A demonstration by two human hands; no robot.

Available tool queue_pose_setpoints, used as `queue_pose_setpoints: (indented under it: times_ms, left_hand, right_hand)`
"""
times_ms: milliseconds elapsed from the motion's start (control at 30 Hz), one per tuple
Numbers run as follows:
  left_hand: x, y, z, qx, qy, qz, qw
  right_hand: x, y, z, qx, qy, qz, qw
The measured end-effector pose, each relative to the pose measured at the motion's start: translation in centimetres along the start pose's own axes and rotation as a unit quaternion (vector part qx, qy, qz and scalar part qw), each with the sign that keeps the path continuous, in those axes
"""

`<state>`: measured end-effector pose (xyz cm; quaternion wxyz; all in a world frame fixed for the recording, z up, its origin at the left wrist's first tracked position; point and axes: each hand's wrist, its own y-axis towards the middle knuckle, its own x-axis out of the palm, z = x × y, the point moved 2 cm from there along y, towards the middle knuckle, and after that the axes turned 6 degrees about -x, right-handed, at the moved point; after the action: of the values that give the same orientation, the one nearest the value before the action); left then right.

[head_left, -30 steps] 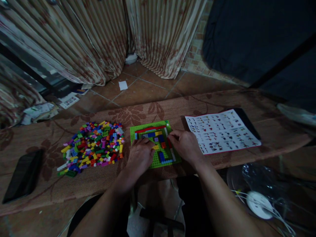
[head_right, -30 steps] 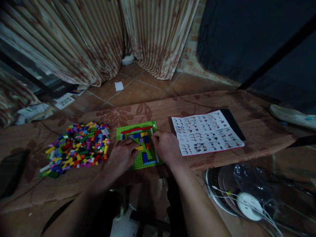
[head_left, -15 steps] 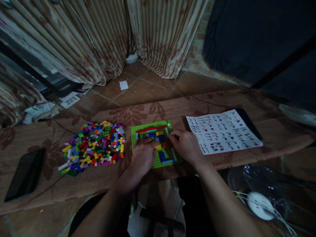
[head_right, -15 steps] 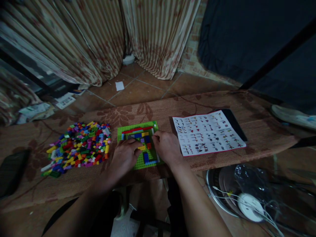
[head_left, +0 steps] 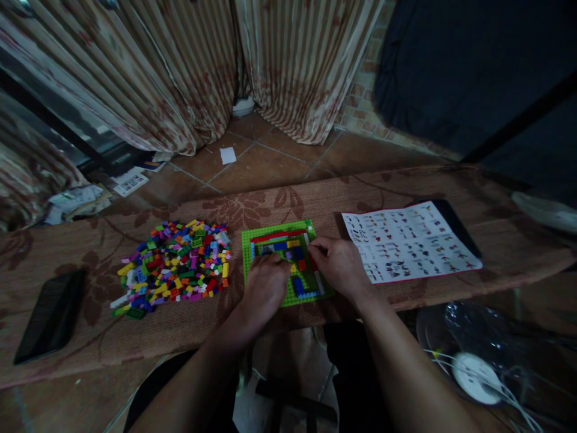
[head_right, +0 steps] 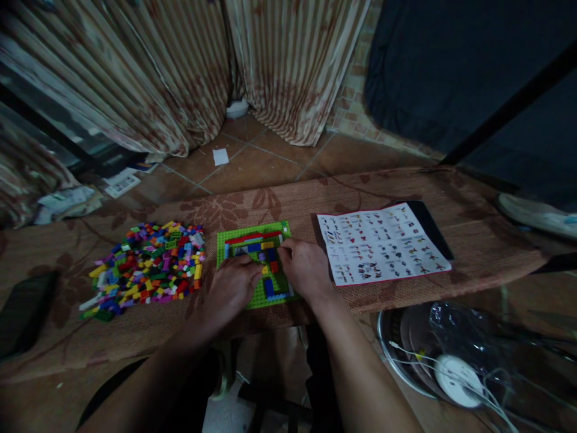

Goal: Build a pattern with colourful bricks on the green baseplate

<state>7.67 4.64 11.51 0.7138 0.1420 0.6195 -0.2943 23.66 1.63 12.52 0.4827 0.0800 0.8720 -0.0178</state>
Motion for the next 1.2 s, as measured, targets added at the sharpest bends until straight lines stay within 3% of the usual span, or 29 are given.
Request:
queue_pose_setpoints:
  times_ms: [400, 567, 733, 933, 1200]
  left_hand:
    - [0.7, 0.6, -0.3, -0.005, -0.026, -0.016, 1.0]
    - [1.3, 0.3, -0.5, 0.01, -0.027, 0.0, 1.0]
    - [1.3, -0.1, -0.4, 0.006, -0.012, 0.018, 1.0]
    - [0.8, -0.5, -0.1, 0.013, -0.002, 0.046, 0.999]
    - [0.4, -1.0, -0.6, 0.006, -0.006, 0.08, 0.997]
  right_hand:
    - [0.2, 0.0, -0.1, 0.0, -0.003, -0.016, 1.0]
    - [0.5, -0.6, -0.4, -0.004, -0.012, -0.067, 0.998]
    - [1.0, -1.0, -1.2, -0.016, -0.104, -0.108, 0.989]
    - [1.6, -0.9, -1.3, -0.016, -0.176, -0.122, 0.977]
    - [1.2, -1.1, -1.0, 0.013, -0.157, -0.113, 0.981]
